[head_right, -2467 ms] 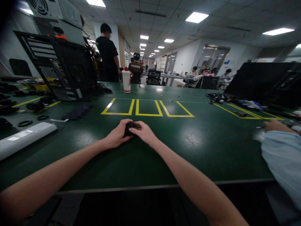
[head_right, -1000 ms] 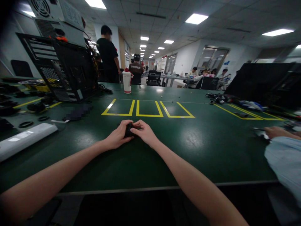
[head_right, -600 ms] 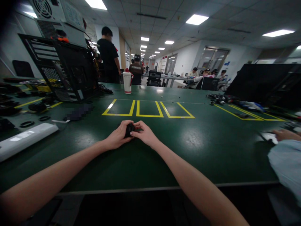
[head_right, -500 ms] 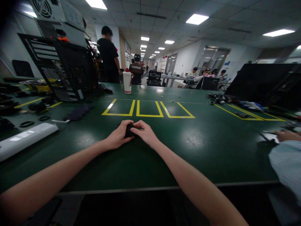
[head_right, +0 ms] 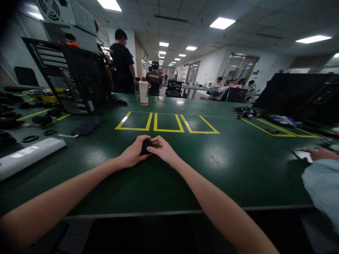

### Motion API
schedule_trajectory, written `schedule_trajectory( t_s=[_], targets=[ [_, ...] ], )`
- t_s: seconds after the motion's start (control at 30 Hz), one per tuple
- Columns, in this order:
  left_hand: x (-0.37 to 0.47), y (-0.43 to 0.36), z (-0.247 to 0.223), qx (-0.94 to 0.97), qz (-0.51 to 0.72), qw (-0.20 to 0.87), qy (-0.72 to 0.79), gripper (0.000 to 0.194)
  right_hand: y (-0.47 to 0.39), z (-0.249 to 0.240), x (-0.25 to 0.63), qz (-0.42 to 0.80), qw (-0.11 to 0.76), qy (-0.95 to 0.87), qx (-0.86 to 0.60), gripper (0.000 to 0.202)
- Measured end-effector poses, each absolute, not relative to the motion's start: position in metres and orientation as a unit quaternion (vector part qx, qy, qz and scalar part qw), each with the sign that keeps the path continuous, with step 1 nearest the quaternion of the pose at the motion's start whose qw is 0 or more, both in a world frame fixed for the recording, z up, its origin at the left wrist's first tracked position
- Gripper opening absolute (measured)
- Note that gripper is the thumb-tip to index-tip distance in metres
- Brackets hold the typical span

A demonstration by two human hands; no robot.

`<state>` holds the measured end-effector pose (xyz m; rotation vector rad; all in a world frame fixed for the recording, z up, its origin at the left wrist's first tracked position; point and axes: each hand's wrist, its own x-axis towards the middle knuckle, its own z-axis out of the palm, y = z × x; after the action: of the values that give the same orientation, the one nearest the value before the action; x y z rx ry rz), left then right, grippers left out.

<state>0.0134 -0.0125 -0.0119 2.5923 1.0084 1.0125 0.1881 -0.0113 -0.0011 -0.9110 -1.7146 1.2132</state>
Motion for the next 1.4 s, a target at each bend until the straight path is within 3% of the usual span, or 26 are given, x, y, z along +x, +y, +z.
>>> schedule_trajectory(
  t_s=[0.1,0.47,0.67,1.03,1.23,1.4],
  targets=[
    [0.0139,-0.0133,-0.0108,0.873,0.34,0.091,0.338,0.06,-0.0131,0.0016,0.1858,0.471,0.421,-0.684,-0.366,0.023],
    [0.0131,-0.0127,-0.0115,0.871,0.336,0.103,0.343,0.059,-0.0104,-0.0023,0.1893,0.506,0.402,-0.675,-0.357,0.04],
    [0.0136,-0.014,-0.0102,0.872,0.337,0.099,0.34,0.06,-0.012,-0.0012,0.1865,0.481,0.422,-0.675,-0.367,0.026],
    [0.0135,-0.0121,-0.0131,0.871,0.336,0.091,0.346,0.061,-0.0098,-0.0023,0.1893,0.5,0.413,-0.678,-0.348,0.037],
    [0.0129,-0.0132,-0.0118,0.87,0.335,0.1,0.347,0.06,-0.0133,0.0009,0.1873,0.486,0.42,-0.672,-0.369,0.026],
    [0.0135,-0.0127,-0.0117,0.87,0.336,0.098,0.347,0.06,-0.0132,0.0014,0.1861,0.483,0.42,-0.667,-0.381,0.031]
  ],
)
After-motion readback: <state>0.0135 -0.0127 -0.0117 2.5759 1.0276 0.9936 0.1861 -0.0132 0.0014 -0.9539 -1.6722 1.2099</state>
